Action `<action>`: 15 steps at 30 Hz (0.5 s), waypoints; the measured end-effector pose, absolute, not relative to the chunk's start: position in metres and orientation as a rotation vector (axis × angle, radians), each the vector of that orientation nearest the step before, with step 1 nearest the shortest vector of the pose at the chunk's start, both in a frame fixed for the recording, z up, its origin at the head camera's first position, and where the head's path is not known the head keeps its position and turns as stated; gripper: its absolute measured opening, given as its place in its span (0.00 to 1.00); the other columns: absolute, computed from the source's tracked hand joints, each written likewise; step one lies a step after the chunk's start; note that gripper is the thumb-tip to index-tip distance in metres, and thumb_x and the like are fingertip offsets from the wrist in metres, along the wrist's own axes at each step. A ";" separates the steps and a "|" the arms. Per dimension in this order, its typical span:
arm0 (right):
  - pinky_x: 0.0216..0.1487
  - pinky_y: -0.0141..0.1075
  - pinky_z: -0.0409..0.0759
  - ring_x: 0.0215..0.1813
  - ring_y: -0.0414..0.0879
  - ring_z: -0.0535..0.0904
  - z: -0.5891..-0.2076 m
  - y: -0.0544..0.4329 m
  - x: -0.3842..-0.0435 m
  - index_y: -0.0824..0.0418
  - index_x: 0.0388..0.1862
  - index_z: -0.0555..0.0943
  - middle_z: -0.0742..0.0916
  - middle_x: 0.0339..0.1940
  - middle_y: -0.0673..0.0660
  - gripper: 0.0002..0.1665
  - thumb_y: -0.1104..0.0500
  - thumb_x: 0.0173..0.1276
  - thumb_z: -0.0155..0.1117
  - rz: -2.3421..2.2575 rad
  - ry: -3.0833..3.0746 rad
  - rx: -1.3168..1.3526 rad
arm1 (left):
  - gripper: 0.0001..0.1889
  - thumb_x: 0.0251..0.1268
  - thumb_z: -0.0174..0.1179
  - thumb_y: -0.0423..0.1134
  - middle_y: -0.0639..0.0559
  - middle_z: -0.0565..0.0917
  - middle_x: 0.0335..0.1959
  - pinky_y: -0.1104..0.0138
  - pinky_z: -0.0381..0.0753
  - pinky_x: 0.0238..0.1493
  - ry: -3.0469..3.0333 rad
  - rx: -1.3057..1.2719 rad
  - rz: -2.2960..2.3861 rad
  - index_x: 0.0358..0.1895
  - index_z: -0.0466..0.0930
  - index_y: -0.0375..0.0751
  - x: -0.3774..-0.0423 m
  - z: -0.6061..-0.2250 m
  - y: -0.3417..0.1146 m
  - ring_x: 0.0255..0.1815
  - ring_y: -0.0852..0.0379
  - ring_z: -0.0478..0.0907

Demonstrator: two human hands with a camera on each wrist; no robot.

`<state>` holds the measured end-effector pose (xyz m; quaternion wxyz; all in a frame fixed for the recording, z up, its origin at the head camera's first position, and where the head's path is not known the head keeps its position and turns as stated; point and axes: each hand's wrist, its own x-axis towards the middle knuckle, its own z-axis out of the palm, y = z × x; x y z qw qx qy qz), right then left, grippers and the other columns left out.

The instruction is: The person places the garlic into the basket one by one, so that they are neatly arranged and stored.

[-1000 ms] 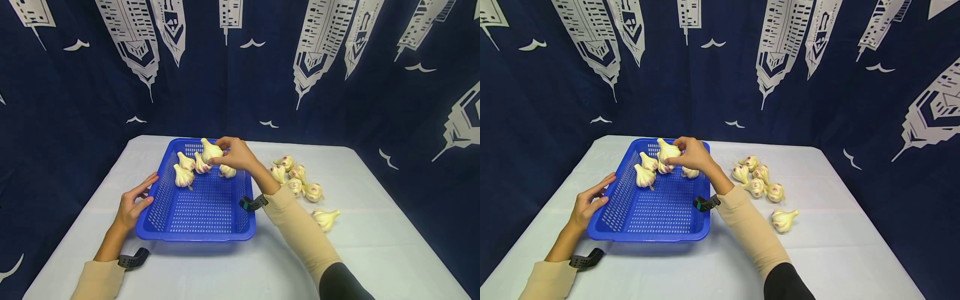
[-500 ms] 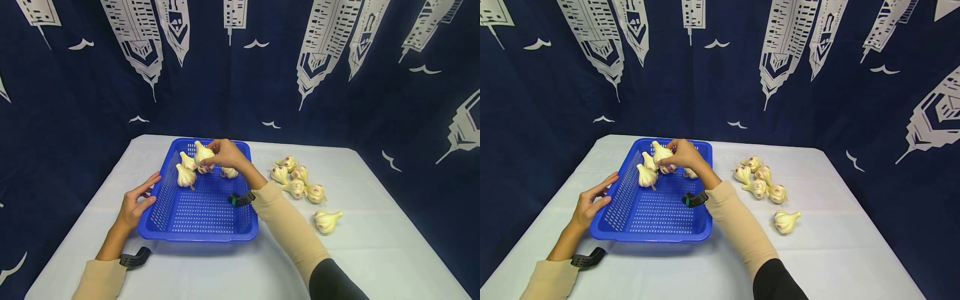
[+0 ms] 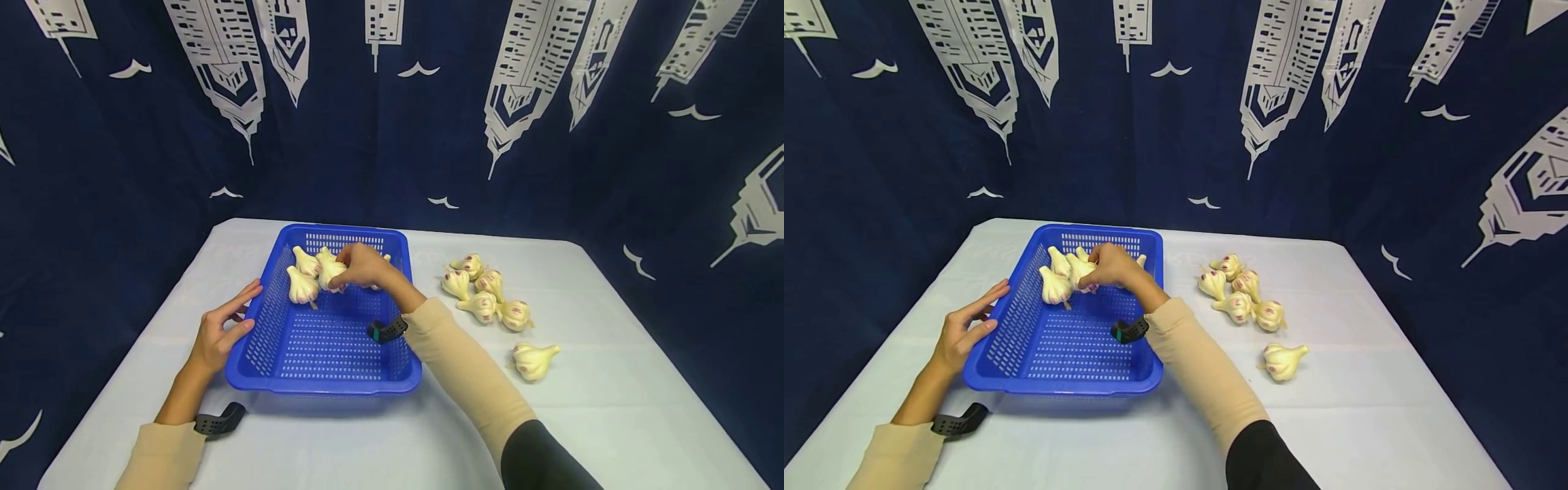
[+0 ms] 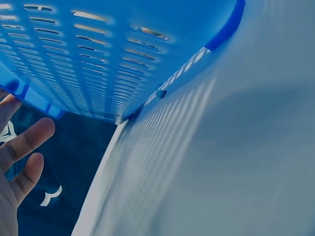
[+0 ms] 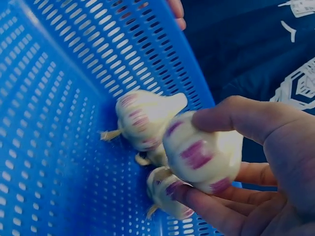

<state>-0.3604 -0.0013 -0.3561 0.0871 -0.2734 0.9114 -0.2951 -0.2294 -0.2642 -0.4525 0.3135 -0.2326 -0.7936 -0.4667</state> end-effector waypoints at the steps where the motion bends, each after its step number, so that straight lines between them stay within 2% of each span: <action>1: 0.30 0.30 0.73 0.32 0.42 0.74 -0.357 -0.002 -0.360 0.65 0.41 0.84 0.83 0.30 0.52 0.23 0.54 0.51 0.79 -0.865 2.707 -0.814 | 0.26 0.54 0.55 0.27 0.37 0.76 0.64 0.73 0.72 0.37 -2.094 -0.616 -1.226 0.60 0.78 0.29 -0.229 -0.452 -0.264 0.39 0.66 0.79; 10: 0.28 0.29 0.69 0.28 0.38 0.71 -0.365 -0.005 -0.360 0.60 0.33 0.84 0.81 0.23 0.46 0.19 0.50 0.50 0.81 -0.733 2.698 -0.813 | 0.26 0.54 0.56 0.26 0.34 0.75 0.64 0.73 0.72 0.37 -2.105 -0.638 -1.212 0.61 0.77 0.28 -0.229 -0.452 -0.266 0.41 0.67 0.79; 15: 0.24 0.29 0.63 0.23 0.38 0.66 -0.369 -0.008 -0.360 0.57 0.20 0.77 0.73 0.15 0.45 0.20 0.50 0.49 0.81 -0.667 2.699 -0.819 | 0.26 0.53 0.55 0.27 0.36 0.76 0.64 0.72 0.72 0.36 -2.098 -0.615 -1.227 0.61 0.78 0.29 -0.229 -0.452 -0.266 0.42 0.66 0.79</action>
